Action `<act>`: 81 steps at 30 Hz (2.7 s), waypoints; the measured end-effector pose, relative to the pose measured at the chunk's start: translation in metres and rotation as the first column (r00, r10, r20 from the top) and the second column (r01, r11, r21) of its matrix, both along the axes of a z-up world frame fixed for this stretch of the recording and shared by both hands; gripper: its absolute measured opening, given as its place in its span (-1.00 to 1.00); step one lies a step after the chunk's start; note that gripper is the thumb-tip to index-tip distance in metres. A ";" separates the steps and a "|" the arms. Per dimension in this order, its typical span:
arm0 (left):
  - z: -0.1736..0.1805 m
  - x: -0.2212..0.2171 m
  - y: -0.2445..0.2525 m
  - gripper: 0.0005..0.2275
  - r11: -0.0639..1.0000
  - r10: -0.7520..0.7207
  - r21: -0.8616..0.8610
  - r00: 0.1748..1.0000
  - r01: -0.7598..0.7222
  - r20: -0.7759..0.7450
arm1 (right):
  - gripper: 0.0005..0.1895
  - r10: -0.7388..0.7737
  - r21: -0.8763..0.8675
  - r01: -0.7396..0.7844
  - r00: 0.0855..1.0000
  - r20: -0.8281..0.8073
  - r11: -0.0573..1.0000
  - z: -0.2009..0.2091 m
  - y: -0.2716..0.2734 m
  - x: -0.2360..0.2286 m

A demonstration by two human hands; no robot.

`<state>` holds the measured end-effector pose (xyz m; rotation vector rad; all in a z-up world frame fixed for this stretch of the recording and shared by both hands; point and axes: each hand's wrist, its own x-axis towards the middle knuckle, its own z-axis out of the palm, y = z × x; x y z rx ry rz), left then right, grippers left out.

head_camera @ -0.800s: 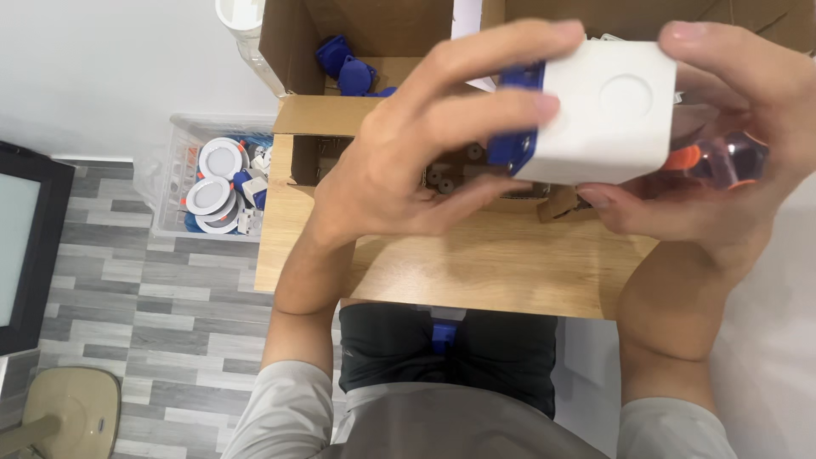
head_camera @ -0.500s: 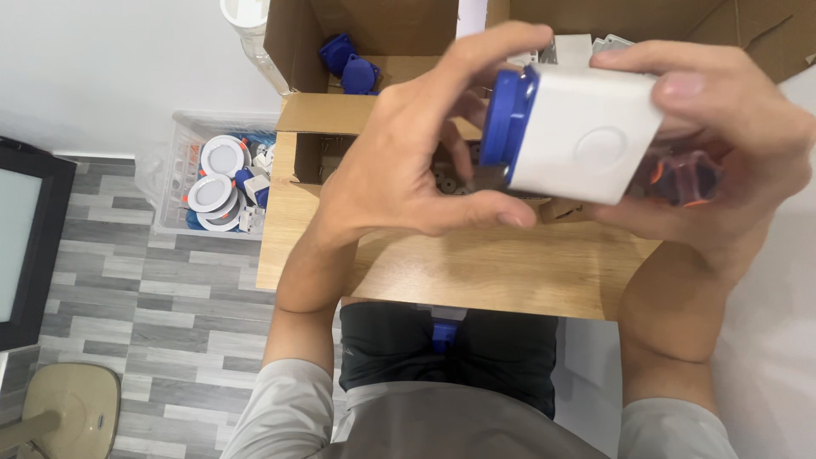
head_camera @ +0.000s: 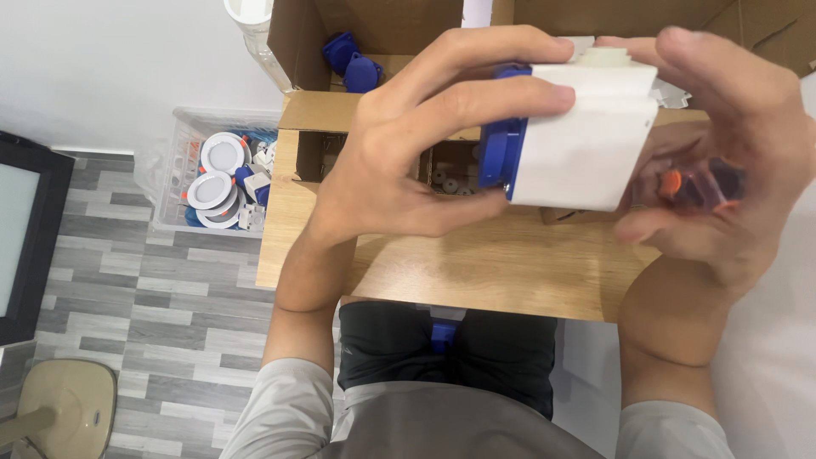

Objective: The person assembles small electrical components on a wooden table. They place a black connector into a blue housing, attach a white cover, and secure it with screws using an orange screwdriver. The process is repeated for a second unit, including inserting a white plastic piece before screwing the cover on.

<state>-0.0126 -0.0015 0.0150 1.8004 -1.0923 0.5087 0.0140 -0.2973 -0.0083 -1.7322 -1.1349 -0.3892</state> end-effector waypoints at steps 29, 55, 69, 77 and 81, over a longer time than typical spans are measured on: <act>-0.002 -0.005 0.002 -0.36 0.998 0.049 0.052 0.988 -0.041 -0.146 | -0.09 0.012 -0.068 -0.005 0.994 0.110 0.998 -0.005 -0.009 0.012; -0.006 0.001 -0.001 -0.20 0.984 -0.022 0.162 0.961 0.069 -0.276 | -0.48 0.090 -0.103 -0.061 0.947 0.309 0.993 -0.015 -0.009 0.021; -0.018 0.006 -0.009 -0.48 0.997 -0.003 0.074 1.000 0.004 -0.016 | -0.02 -0.153 -0.154 0.154 0.988 0.019 0.976 -0.005 -0.002 0.003; -0.007 -0.006 -0.004 -0.22 0.988 -0.007 0.149 0.975 0.041 -0.224 | -0.35 0.044 -0.091 -0.016 0.948 0.315 0.996 -0.018 -0.010 0.024; -0.013 -0.005 -0.005 -0.49 0.983 0.110 0.163 0.978 -0.082 -0.175 | -0.74 -0.045 -0.059 0.081 0.887 0.460 0.995 -0.022 0.003 0.020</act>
